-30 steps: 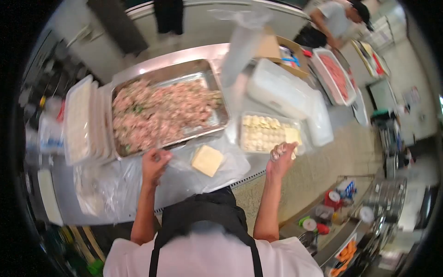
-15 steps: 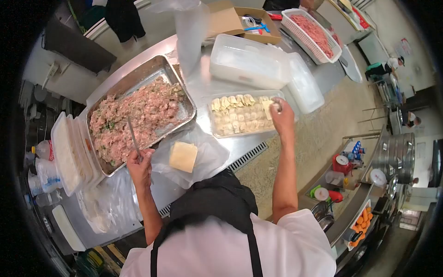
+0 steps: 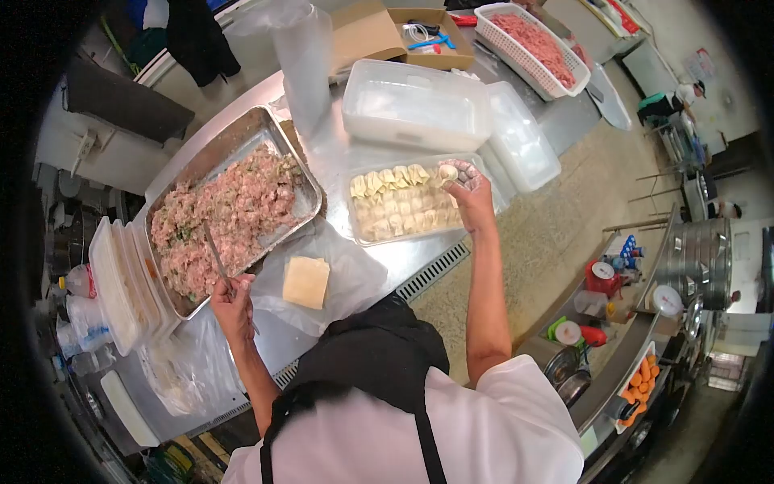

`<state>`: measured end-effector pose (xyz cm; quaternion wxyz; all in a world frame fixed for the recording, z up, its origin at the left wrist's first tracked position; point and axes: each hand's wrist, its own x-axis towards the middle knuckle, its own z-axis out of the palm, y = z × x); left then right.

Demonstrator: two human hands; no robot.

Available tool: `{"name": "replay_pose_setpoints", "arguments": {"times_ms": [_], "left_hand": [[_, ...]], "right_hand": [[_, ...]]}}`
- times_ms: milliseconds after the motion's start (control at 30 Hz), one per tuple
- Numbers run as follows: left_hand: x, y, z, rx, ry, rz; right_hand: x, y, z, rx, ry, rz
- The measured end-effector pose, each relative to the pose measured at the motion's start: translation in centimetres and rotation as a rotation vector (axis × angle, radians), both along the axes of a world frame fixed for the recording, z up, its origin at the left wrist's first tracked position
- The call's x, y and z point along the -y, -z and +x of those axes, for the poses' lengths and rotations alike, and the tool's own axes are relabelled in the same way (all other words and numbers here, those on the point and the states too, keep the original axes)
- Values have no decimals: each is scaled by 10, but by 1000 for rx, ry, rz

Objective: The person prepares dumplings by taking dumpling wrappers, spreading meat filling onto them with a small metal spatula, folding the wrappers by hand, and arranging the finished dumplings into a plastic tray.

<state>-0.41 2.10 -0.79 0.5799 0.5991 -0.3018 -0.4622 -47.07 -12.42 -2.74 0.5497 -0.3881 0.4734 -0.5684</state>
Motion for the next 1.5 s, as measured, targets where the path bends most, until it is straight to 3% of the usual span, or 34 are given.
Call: {"name": "replay_pose_setpoints", "arguments": {"times_ms": [100, 533, 633, 700, 867, 933, 1000, 1067, 1100, 1300, 1500], "left_hand": [[-3, 3, -1, 8, 8, -12], [-20, 2, 5, 115, 29, 69], [-26, -2, 6, 113, 10, 63], [-29, -5, 7, 100, 5, 66], [-32, -1, 8, 87, 11, 67], [-32, -1, 7, 102, 13, 65], [-32, 0, 6, 111, 20, 70], [-32, -2, 5, 120, 27, 74], [-31, -5, 4, 118, 37, 74], [-31, -3, 7, 153, 48, 72], [-34, -3, 10, 221, 57, 143]], "right_hand": [[-5, -10, 6, 180, -2, 59], [0, -26, 55, 322, -199, 88], [6, -17, 45, 170, -112, 73], [16, -1, 23, -158, 120, -1], [28, 26, 8, -494, 395, -60], [31, 30, 16, -894, 391, -57], [32, 42, 25, -930, 453, -59], [37, 60, 27, -959, 321, 22], [38, 57, 28, -1051, 325, 19], [41, 57, 16, -1017, 206, 39], [26, 28, 24, -1133, 285, -6]]}}
